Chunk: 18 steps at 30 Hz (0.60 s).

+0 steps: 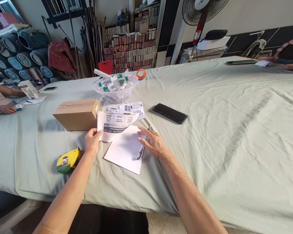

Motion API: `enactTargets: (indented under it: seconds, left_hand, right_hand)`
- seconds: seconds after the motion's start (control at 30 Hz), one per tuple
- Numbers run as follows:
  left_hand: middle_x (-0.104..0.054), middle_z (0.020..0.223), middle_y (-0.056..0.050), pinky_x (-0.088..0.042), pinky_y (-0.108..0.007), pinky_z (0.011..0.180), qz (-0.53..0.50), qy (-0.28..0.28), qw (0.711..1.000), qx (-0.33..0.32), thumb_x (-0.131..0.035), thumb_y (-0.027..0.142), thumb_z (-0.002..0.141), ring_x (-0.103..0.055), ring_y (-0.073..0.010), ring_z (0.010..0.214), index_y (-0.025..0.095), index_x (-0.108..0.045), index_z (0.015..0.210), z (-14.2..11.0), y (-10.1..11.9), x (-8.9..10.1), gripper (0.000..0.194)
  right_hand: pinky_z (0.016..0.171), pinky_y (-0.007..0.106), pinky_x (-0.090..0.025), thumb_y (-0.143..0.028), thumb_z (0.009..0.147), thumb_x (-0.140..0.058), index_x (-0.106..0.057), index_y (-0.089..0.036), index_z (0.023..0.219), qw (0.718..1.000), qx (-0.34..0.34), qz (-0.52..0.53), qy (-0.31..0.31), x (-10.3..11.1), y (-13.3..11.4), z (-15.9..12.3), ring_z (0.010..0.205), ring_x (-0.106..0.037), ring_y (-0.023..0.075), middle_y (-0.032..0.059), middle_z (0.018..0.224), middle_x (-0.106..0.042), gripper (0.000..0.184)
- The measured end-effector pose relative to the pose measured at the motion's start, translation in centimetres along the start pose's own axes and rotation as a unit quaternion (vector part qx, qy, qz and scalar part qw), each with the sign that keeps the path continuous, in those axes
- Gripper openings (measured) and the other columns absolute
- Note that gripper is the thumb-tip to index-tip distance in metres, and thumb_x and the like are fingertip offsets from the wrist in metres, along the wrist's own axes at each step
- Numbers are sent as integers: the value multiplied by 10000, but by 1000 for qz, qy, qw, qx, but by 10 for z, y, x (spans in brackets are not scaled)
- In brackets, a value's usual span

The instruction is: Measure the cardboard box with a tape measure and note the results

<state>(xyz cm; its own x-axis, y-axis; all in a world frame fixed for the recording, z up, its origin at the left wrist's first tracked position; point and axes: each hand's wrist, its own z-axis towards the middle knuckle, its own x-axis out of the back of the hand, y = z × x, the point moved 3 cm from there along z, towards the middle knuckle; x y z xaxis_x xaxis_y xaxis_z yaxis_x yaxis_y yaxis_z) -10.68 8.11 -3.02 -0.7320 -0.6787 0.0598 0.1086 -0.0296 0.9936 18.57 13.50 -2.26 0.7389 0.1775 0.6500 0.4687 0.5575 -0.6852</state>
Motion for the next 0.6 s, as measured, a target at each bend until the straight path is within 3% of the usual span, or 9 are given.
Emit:
enactTargets:
  seconds: [0.6]
  left_hand:
    - [-604, 674, 16, -413, -253, 623, -16, -4, 1000, 5, -701, 344, 643, -532, -136, 629, 177, -639, 743, 0, 0, 0, 205]
  right_hand:
    - [925, 468, -513, -562, 943, -439, -540, -231, 1325, 1000, 10, -5, -5, -3, 2, 1, 1029, -677, 280, 82, 1099, -744, 515]
